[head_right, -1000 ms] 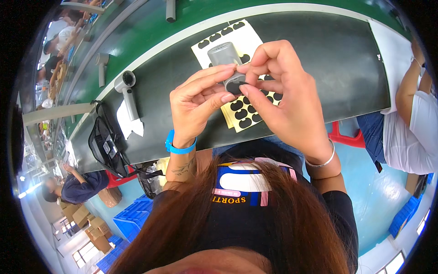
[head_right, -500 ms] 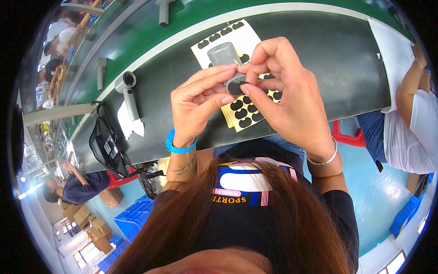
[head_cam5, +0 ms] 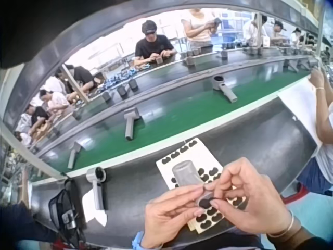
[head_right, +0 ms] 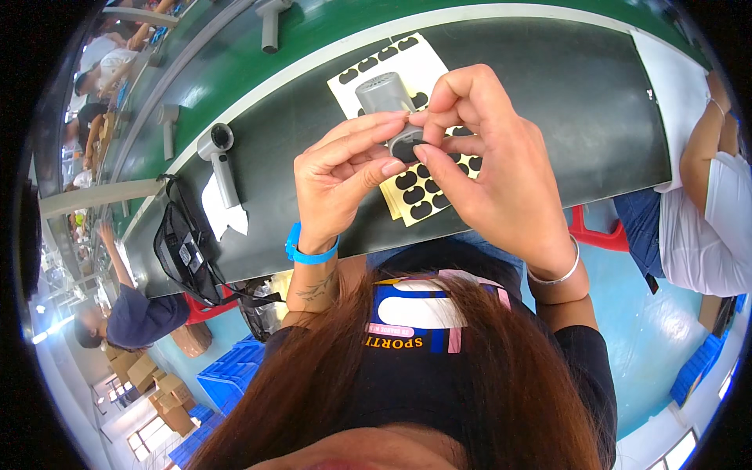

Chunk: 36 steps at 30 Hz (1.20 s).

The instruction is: The person is manually assembling small circular electronic components onto a base part on an assembly line.

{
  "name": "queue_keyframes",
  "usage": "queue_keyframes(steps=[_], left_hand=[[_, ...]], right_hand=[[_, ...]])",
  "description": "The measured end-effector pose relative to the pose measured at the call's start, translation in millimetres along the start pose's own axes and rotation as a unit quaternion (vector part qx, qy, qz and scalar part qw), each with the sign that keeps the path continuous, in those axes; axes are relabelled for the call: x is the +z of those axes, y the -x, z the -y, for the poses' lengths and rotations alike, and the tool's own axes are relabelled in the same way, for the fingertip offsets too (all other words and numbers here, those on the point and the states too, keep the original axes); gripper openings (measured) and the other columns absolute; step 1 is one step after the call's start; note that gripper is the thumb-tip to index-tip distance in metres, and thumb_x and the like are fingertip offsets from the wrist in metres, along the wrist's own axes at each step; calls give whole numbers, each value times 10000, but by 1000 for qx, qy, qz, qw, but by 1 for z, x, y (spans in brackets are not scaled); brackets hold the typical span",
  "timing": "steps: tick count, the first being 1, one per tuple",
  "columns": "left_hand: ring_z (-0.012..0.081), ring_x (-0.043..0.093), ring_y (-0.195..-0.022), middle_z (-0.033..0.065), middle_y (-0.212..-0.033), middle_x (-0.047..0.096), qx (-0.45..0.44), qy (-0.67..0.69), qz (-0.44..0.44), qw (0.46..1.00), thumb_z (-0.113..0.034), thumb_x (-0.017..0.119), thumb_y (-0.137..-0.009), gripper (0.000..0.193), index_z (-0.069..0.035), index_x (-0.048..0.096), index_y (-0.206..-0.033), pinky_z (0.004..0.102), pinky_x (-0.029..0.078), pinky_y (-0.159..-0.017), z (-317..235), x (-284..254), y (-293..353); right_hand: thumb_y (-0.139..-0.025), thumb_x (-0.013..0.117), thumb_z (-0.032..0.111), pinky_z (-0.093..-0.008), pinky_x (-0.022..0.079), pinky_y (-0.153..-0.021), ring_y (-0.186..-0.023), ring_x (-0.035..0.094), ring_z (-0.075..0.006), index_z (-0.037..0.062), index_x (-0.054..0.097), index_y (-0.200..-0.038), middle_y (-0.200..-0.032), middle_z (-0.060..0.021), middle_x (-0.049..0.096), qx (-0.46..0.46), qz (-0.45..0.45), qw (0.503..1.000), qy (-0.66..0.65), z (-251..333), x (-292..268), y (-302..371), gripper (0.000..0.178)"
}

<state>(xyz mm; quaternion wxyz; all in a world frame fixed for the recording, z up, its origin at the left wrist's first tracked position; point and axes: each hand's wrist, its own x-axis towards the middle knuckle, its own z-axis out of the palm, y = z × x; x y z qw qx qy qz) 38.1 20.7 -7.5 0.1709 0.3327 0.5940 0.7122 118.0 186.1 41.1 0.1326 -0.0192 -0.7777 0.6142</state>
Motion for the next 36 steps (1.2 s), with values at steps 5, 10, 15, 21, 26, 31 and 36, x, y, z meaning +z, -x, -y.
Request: queue_keyframes(steps=[5,10,15,21,26,31,36], left_hand=[[200,650,-957,160,-1186,589,-4,9,-7,1000,100,656,-791,333,32,643,-1116,292,581,-820,0,3,0],[165,654,-899,139,-1155,603,7,-7,-25,1000,98,676,-774,341,29,649,-1108,266,582,-774,2,9,0],[142,657,-846,127,-1127,617,11,-18,-41,999,94,692,-758,336,27,657,-1086,245,579,-740,6,20,1],[132,655,-836,131,-1126,619,29,-10,-73,997,98,679,-768,317,24,660,-1076,231,569,-722,4,17,0],[157,639,-829,176,-1156,594,14,11,-77,997,84,616,-817,298,53,619,-1113,257,568,-704,1,0,3],[176,648,-658,164,-1223,564,-67,48,-32,996,-4,564,-878,266,21,607,-1139,247,544,-549,-10,-7,2],[187,665,-638,157,-1202,573,-50,73,-2,996,-12,547,-910,176,34,608,-1068,259,550,-518,-4,-12,-3]], right_hand=[[-775,603,-123,-277,511,-802,-971,630,-162,17,452,-1043,-854,-64,584,-23,-23,998,56,2,3,4,338],[-765,630,-71,-311,475,-821,-890,633,-214,19,474,-1134,-876,-73,603,-71,-25,966,248,12,-1,11,410],[-766,624,-44,-333,439,-855,-920,601,-241,35,464,-1241,-902,-63,616,-127,-47,913,385,16,-1,22,508],[-773,604,-16,-351,432,-848,-977,593,-295,71,480,-1253,-1110,-111,591,-148,-128,886,420,4,-10,13,502],[-760,613,-22,-386,433,-916,-1119,538,-333,45,475,-1279,-1261,-155,534,-123,19,962,243,-41,7,-8,541],[-761,604,-28,-388,447,-933,-1126,553,-331,50,494,-1273,-1297,-147,533,-168,83,967,175,-62,38,-25,530],[-785,579,-23,-362,466,-912,-1103,570,-320,33,510,-1247,-1288,-141,542,-164,71,964,199,-62,45,-29,470]])
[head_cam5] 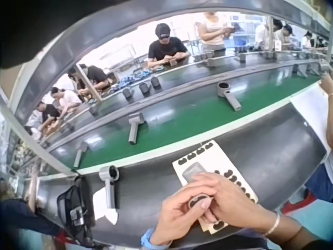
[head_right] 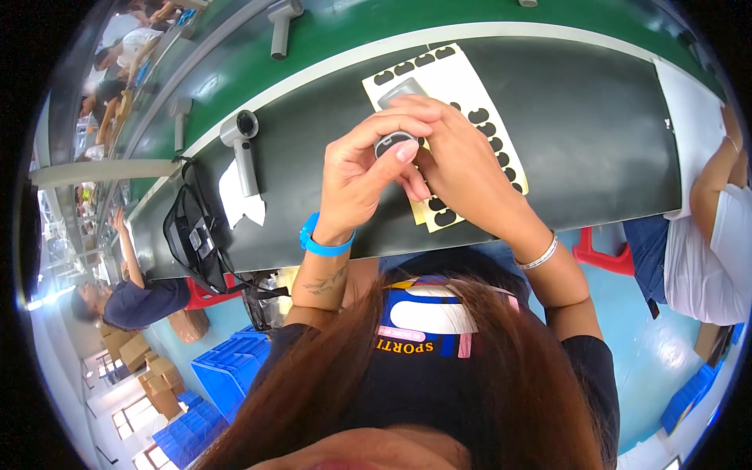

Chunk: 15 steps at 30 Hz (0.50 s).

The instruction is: The person is manually assembling small circular electronic components onto a base part on an assembly line.

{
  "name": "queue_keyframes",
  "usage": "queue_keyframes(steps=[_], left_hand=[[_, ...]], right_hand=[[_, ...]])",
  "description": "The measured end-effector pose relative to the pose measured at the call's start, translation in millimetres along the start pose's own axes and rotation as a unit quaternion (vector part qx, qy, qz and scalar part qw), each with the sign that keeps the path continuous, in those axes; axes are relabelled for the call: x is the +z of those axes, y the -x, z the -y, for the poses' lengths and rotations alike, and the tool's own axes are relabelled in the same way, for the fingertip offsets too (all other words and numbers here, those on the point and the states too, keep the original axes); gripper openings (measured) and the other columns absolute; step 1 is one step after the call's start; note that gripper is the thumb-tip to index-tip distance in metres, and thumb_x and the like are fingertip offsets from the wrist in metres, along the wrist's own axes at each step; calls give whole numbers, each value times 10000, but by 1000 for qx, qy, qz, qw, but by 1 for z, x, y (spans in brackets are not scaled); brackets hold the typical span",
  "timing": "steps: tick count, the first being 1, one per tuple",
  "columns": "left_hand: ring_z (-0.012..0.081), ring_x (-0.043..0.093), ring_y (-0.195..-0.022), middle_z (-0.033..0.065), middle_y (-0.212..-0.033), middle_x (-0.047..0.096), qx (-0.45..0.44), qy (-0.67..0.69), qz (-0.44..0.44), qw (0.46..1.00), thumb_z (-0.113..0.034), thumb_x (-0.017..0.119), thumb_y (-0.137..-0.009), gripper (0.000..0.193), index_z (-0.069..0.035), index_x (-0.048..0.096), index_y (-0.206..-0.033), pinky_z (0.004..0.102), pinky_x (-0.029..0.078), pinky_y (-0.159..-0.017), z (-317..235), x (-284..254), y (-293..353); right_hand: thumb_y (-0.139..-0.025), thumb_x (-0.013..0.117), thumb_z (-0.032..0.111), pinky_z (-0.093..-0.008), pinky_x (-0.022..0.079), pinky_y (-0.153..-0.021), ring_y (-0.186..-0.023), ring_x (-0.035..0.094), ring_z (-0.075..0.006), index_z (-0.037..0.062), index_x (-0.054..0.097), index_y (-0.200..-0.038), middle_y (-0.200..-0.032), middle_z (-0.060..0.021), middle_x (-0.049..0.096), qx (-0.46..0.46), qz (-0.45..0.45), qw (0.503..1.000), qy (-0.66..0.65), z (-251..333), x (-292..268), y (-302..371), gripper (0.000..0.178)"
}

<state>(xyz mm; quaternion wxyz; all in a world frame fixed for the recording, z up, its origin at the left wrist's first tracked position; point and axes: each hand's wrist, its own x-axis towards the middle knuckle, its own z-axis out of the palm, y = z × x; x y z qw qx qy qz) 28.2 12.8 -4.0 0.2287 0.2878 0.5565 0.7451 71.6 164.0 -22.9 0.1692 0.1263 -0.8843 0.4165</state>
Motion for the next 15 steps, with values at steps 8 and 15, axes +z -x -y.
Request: queue_keyframes(steps=[8,15], left_hand=[[108,599,-586,116,-1116,602,54,-131,17,990,-85,555,-922,199,20,649,-1063,212,474,-495,-21,-36,-61],[225,633,-806,104,-1093,633,172,-443,4,880,-70,579,-878,235,-37,641,-1102,290,505,-684,36,-118,-202]], right_hand=[[-807,682,65,-366,495,-871,-1112,562,-281,70,493,-1286,-1279,-127,521,57,-83,995,-23,-36,-13,-23,515],[-842,635,46,-315,524,-758,-931,626,-229,43,611,-1081,-1062,-99,615,126,-3,992,22,-71,-12,-29,240]])
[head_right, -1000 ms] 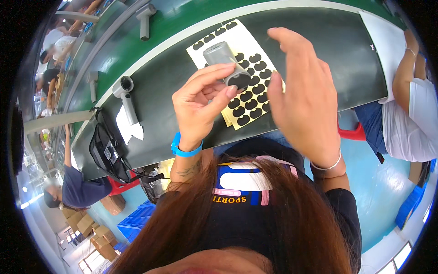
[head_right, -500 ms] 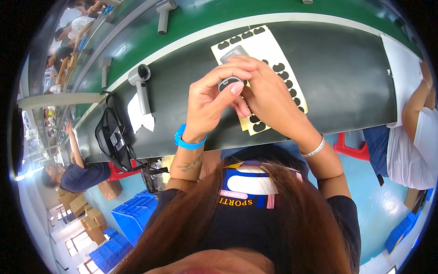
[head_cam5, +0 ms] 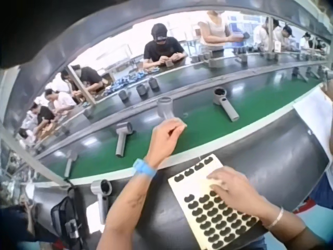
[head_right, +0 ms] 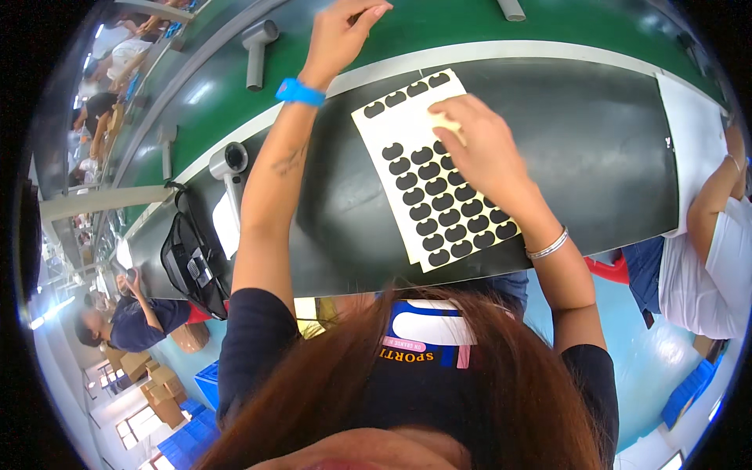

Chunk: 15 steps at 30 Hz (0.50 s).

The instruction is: The person is manually assembling small circular electronic components onto a base part on an assembly line.

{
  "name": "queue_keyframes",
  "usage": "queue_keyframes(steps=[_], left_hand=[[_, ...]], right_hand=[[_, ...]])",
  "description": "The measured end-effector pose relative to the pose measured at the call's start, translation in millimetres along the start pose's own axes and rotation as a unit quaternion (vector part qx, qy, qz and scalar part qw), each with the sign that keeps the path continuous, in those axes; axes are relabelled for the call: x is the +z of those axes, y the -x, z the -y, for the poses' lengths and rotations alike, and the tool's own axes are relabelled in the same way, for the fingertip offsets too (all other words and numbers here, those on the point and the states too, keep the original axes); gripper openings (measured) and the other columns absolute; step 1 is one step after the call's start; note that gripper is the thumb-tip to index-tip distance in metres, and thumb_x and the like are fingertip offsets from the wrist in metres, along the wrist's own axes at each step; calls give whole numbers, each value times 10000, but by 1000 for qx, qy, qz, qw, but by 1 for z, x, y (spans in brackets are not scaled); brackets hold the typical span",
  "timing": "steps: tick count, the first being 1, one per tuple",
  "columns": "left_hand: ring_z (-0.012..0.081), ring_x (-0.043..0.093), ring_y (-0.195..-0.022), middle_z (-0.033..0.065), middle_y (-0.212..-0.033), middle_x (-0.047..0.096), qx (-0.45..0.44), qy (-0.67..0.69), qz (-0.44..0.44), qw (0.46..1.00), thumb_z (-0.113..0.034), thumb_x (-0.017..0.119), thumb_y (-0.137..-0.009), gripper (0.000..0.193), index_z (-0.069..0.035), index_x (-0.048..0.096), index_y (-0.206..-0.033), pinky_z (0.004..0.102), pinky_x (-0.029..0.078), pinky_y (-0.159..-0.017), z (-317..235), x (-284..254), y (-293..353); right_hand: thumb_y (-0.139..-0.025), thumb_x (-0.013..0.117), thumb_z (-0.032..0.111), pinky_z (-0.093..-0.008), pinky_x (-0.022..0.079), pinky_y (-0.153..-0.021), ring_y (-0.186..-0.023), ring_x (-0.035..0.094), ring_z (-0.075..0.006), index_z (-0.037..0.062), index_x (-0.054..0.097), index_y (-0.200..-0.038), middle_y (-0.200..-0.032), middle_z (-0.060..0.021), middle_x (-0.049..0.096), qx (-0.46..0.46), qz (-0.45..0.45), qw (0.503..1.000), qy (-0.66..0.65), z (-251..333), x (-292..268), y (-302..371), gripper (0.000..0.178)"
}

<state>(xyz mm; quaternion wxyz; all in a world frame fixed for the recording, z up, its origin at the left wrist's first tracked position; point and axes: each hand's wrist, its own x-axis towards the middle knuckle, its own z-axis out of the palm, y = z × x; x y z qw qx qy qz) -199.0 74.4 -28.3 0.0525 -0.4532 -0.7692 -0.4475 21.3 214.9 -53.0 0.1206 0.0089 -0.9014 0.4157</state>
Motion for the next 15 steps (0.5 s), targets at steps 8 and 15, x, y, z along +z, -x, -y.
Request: queue_keyframes(steps=[8,15], left_hand=[[352,624,-917,168,-973,661,122,-76,15,989,-177,600,-883,224,4,659,-1001,377,492,-800,39,24,-10],[371,579,-1001,173,-1134,594,320,-134,-23,938,-37,533,-852,286,-28,591,-1132,404,474,-864,20,42,-69]], right_hand=[[-834,637,67,-332,506,-669,-829,625,-253,26,586,-1029,-958,-113,577,-4,43,999,-4,22,42,5,205],[-793,643,42,-396,460,-717,-849,560,-301,37,564,-952,-898,-112,526,-21,4,1000,13,22,52,7,177]])
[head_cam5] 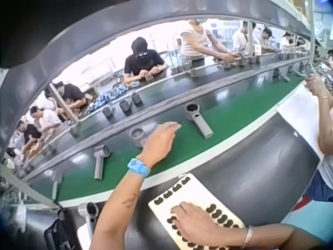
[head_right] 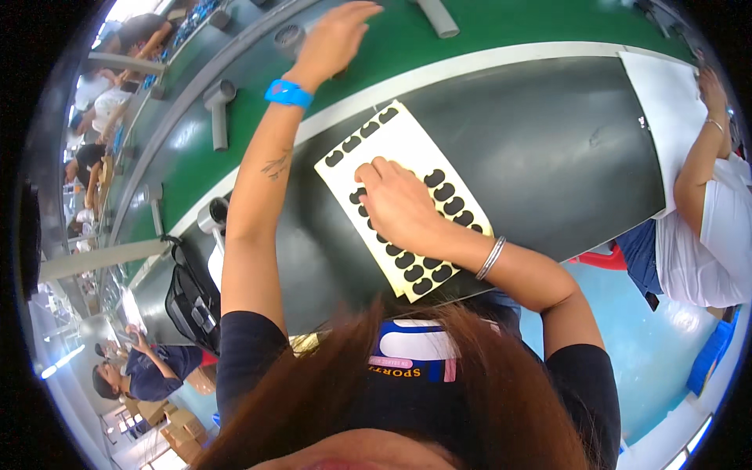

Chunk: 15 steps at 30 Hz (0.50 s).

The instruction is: The person is manually assembling small circular electronic components onto a base part on an assembly line.

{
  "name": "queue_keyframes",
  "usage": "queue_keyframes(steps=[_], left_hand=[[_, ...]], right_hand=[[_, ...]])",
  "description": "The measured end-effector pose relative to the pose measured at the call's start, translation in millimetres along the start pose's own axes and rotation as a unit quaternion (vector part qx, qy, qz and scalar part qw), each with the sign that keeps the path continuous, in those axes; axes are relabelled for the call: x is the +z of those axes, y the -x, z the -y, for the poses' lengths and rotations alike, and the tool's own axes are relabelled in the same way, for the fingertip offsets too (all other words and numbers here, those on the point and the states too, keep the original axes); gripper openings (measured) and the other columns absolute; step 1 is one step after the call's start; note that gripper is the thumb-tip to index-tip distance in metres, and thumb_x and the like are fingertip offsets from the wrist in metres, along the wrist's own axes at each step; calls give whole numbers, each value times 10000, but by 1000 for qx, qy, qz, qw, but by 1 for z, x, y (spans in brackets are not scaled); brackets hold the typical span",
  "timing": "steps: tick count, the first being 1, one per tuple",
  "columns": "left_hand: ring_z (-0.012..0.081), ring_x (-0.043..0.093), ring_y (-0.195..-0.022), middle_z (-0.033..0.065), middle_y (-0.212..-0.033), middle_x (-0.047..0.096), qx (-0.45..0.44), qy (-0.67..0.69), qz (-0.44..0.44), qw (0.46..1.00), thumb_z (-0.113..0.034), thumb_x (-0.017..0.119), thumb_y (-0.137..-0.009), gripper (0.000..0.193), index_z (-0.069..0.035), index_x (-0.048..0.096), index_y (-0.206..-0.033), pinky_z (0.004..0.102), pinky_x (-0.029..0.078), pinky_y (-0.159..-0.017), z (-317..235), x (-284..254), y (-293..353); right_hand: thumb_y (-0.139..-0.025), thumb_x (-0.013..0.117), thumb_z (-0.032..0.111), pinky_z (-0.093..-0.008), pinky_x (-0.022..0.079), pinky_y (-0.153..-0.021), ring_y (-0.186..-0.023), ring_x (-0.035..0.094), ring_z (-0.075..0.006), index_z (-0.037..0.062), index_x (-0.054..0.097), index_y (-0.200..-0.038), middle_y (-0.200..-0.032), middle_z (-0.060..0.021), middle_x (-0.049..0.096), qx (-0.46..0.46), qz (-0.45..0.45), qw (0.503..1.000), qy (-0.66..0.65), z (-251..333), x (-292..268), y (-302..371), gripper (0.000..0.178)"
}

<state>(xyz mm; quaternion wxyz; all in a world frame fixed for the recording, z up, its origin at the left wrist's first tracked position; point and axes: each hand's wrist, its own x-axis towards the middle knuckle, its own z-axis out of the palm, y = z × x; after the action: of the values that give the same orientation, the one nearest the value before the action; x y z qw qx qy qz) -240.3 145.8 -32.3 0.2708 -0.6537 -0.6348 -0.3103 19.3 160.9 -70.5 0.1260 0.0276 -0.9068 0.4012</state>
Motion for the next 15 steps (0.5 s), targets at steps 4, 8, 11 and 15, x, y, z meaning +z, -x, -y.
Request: queue_keyframes(steps=[4,8,11,15], left_hand=[[197,594,-1007,21,-1144,619,85,-117,98,985,-79,601,-842,336,-133,622,-1174,343,497,-802,10,67,-21],[280,495,-1185,31,-1212,593,92,-98,223,965,69,582,-737,541,-139,565,-1236,389,385,-977,8,86,-41],[268,545,-1098,62,-1152,613,47,-58,202,977,58,630,-729,472,-117,575,-1164,394,417,-919,10,65,-54],[261,584,-1041,123,-1143,611,-205,70,33,976,-47,665,-783,370,-62,562,-1139,389,462,-880,-54,-15,-83]], right_hand=[[-790,639,21,-385,458,-724,-866,555,-292,43,548,-935,-902,-103,519,1,23,1000,-4,-2,1,2,173],[-800,617,-9,-397,445,-754,-875,540,-312,37,526,-917,-922,-118,504,14,22,998,-58,-4,0,2,155],[-822,579,-30,-419,423,-774,-887,519,-337,33,494,-926,-949,-132,482,20,27,992,-122,1,-5,2,148],[-856,557,-2,-395,399,-727,-826,503,-315,44,465,-923,-989,-133,471,-54,6,990,-129,2,-2,8,123]])
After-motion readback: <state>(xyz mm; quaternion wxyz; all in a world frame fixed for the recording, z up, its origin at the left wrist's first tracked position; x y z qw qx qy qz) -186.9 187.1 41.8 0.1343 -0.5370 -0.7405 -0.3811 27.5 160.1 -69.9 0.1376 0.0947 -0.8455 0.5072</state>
